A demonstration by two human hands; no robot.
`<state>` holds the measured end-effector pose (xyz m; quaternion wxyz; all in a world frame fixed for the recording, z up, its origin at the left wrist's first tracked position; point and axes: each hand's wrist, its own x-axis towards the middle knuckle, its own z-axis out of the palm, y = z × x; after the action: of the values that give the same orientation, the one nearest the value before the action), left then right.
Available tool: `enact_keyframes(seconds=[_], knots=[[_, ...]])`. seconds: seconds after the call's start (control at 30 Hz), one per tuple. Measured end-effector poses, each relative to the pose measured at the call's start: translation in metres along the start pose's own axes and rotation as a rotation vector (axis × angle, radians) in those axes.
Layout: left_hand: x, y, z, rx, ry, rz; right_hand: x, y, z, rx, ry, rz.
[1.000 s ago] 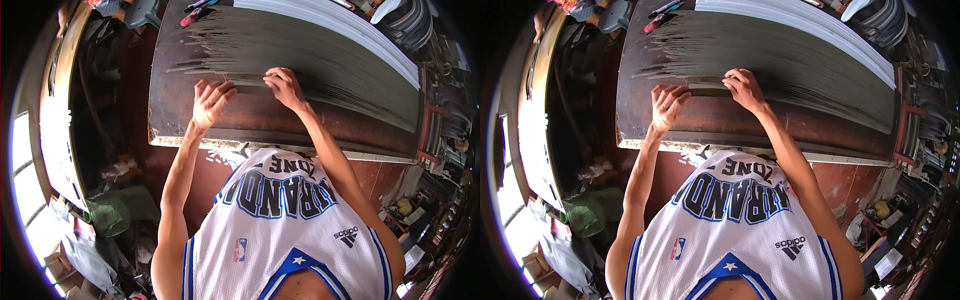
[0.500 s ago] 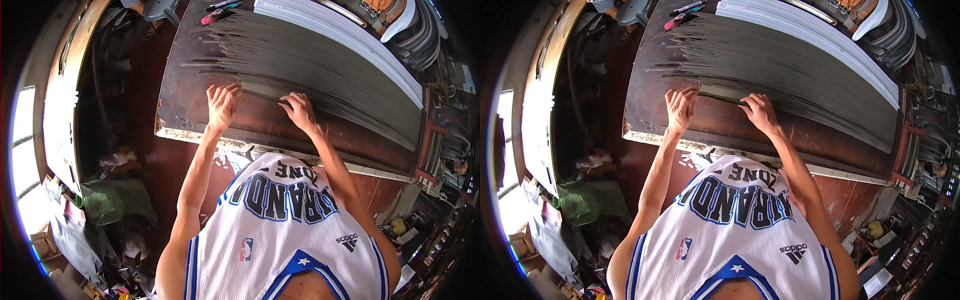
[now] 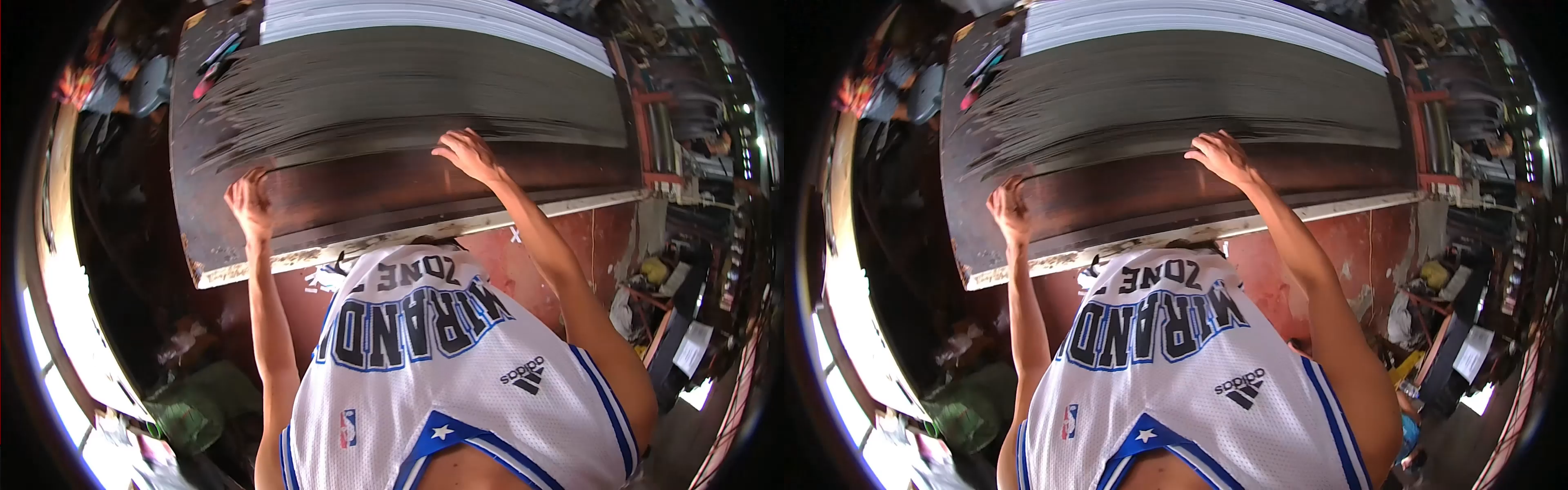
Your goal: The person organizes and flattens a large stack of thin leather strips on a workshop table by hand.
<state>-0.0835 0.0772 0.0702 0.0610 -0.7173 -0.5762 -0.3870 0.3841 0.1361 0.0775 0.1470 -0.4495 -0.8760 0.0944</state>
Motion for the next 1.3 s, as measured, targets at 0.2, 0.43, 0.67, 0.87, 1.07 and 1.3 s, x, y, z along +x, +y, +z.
enact_keyframes(seconds=[0.2,0.43,0.67,0.87,1.07,1.3], knots=[[-0.004,-0.013,0.002,0.084,-0.028,-0.007,-0.052,0.072,-0.026,-0.038,-0.038,0.04],[0.001,-0.074,-0.034,0.117,-0.001,-0.068,-0.079,0.105,-0.041,-0.093,-0.098,0.134],[-0.001,-0.138,-0.105,0.304,-0.05,-0.143,-0.115,0.148,-0.057,-0.098,-0.17,0.176],[-0.006,-0.133,-0.132,0.426,-0.153,-0.241,-0.171,0.22,-0.093,-0.155,-0.184,0.194],[-0.012,-0.094,-0.137,0.485,-0.215,-0.306,-0.233,0.287,-0.137,-0.295,-0.299,0.287],[-0.021,-0.097,-0.127,0.478,-0.267,-0.465,-0.279,0.332,-0.18,-0.362,-0.539,0.505]])
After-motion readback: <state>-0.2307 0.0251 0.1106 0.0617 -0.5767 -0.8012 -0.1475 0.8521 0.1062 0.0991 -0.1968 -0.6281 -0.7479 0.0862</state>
